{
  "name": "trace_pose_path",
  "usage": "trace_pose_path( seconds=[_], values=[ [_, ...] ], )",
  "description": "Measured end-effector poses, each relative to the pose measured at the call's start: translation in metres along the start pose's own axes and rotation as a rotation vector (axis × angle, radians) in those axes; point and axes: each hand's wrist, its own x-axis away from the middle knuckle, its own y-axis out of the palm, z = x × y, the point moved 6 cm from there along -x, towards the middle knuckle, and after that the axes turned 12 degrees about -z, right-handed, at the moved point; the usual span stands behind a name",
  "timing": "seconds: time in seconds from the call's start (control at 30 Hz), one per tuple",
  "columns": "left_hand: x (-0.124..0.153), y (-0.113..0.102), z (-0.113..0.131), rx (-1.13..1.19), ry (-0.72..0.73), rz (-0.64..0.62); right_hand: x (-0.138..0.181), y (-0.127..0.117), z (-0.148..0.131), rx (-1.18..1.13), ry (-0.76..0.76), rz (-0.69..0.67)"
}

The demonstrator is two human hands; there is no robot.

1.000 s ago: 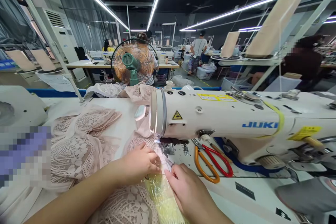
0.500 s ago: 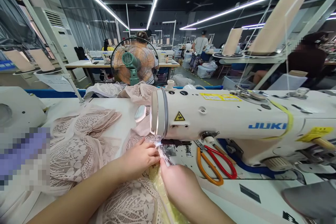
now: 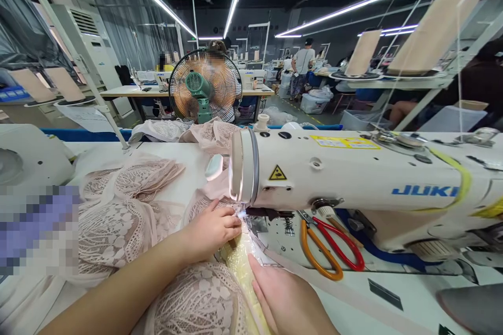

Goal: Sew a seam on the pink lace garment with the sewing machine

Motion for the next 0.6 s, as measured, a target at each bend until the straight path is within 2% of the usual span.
trace_pose_path(
  seconds=[0.37,0.6],
  values=[
    [-0.004,0.001,-0.012,-0.115,-0.129,0.020,-0.001,0.007,0.004,-0.021,-0.006,0.036],
    [-0.004,0.002,-0.029,-0.178,-0.301,0.039,-0.001,0.008,0.004,-0.065,-0.001,0.056]
  ],
)
